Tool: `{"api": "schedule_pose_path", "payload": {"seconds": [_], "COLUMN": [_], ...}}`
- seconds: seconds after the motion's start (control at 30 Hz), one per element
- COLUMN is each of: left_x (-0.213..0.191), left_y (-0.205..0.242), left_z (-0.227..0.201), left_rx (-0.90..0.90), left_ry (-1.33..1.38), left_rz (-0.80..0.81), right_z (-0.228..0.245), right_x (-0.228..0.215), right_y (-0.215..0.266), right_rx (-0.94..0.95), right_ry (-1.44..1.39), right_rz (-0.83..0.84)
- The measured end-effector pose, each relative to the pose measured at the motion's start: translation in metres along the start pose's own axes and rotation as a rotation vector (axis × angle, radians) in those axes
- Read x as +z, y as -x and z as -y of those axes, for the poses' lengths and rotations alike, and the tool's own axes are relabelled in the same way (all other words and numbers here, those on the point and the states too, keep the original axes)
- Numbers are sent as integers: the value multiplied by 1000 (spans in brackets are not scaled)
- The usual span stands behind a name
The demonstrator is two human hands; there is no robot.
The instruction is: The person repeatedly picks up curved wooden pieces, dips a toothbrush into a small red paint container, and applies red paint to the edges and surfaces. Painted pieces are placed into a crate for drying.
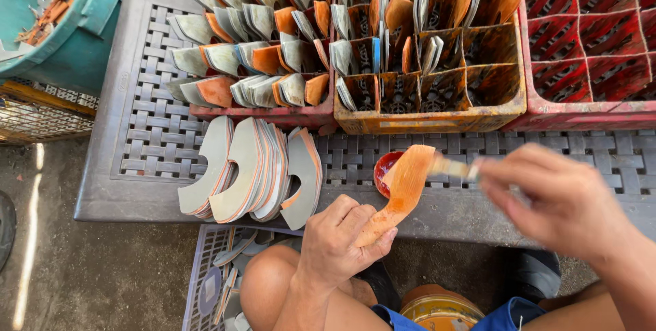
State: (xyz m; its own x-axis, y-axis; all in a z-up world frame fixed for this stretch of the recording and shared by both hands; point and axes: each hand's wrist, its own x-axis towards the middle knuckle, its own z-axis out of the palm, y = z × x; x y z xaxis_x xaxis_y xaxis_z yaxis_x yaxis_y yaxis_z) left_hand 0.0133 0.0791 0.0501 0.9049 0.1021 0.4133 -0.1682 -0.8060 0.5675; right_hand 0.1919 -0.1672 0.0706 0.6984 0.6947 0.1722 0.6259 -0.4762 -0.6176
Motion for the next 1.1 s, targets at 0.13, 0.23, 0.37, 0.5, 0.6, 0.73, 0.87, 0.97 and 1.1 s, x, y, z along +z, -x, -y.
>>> {"api": "schedule_pose_path", "payload": {"seconds": [0.13,0.23,0.37,0.5,0.6,0.73,0.87,0.97,1.1], "left_x": [0,1,3,6,6,5,7,7,11], "left_y": [0,1,-3,-3,-3,-3,-3,1,5], "left_z": [2,2,-1,-1,-3,-3,0,2,4], "left_rx": [106,105,52,41,32,36,-8,-38,-74], "left_ry": [1,-15,-23,-82,-84,-83,-98,-69,-83], "left_rz": [-16,-13,-5,12,8,9,25,9,-17], "right_z": [1,8,33,42,28,18,12,7,5], "right_x": [2,-2,0,28,33,32,25,22,31], "right_y": [3,4,2,15,21,16,11,9,13], "right_rx": [-138,-32,57,-75,-22,99,-37,111,113], "right_ry": [15,181,175,13,-153,-115,-379,-182,-106], "right_rz": [-41,-190,-221,-47,-56,-25,107,-11,156]}}
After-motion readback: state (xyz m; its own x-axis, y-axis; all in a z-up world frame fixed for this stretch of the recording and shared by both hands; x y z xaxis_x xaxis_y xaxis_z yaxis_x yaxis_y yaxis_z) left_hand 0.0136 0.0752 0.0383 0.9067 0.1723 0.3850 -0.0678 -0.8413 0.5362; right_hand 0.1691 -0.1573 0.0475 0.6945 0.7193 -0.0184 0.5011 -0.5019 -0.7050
